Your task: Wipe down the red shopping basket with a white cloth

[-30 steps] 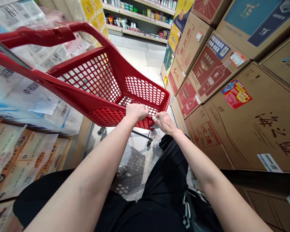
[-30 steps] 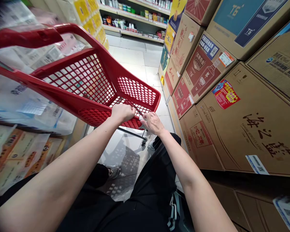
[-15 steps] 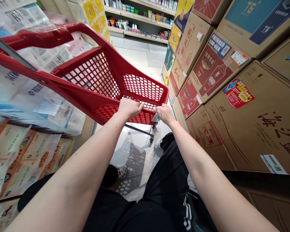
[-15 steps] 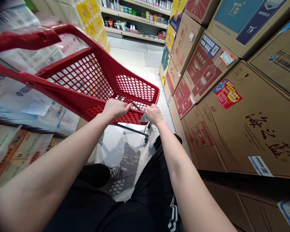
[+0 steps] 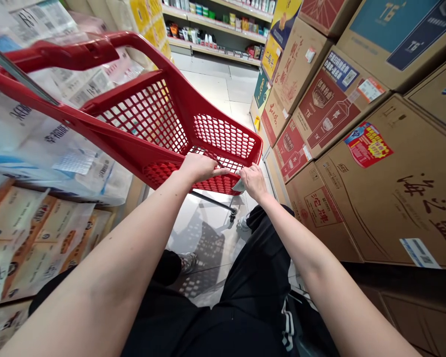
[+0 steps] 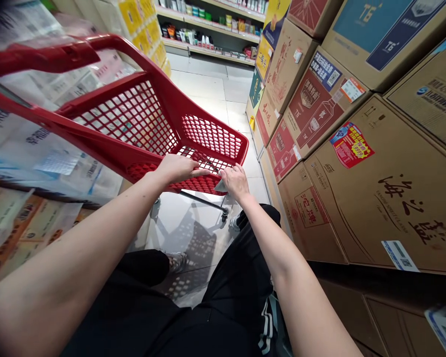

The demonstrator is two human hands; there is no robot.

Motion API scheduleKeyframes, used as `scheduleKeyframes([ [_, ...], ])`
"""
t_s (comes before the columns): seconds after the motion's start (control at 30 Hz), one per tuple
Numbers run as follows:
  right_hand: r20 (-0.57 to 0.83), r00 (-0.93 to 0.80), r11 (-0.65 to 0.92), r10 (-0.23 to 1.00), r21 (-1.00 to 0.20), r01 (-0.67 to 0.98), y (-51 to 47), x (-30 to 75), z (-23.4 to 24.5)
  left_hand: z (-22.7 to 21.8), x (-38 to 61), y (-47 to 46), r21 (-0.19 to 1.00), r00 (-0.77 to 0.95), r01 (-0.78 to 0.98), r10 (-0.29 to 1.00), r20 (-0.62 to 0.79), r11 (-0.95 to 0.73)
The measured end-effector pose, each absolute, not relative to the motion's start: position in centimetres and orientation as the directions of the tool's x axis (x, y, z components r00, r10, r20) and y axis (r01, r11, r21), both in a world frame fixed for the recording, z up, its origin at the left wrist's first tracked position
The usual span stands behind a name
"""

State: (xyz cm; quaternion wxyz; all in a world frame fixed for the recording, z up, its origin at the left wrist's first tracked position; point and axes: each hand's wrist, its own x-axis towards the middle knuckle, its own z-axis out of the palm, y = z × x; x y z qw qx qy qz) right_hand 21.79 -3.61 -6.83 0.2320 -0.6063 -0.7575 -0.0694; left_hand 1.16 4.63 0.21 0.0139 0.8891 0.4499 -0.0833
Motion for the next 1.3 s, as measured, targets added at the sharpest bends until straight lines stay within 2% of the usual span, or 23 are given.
scheduleKeyframes([
  [0.27,0.419,-0.067,0.142,0.905,-0.149,0.979,-5.6,18.5,-7.0,1.0,1.1,3.4,-0.056,0.589,0.794,0.788,-0.179,-0.605],
  [0.4,0.467,-0.04,0.111,0.883,-0.126,0.986,-5.9,17.9,-7.2,1.2,1.2,3.1,-0.057,0.579,0.799,0.791,-0.196,-0.599],
  [0.6,0.448,-0.134,0.182,0.884,-0.065,0.981,-4.7,19.7,-7.4,1.0,1.5,2.4,-0.06,0.558,0.817,0.813,-0.163,-0.573],
  [0.93,0.531,-0.139,0.213,0.836,-0.081,0.974,-3.4,22.2,-8.0,0.7,2.8,1.6,-0.013,0.55,0.832,0.828,-0.113,-0.555],
  [1.13,0.485,-0.176,0.253,0.856,-0.097,0.963,-3.5,22.6,-7.7,0.9,2.0,1.4,-0.011,0.598,0.794,0.783,-0.171,-0.608],
  [1.3,0.449,-0.266,0.333,0.853,-0.076,0.94,-3.1,23.5,-7.4,1.7,-0.2,2.3,0.017,0.589,0.792,0.755,-0.288,-0.611],
])
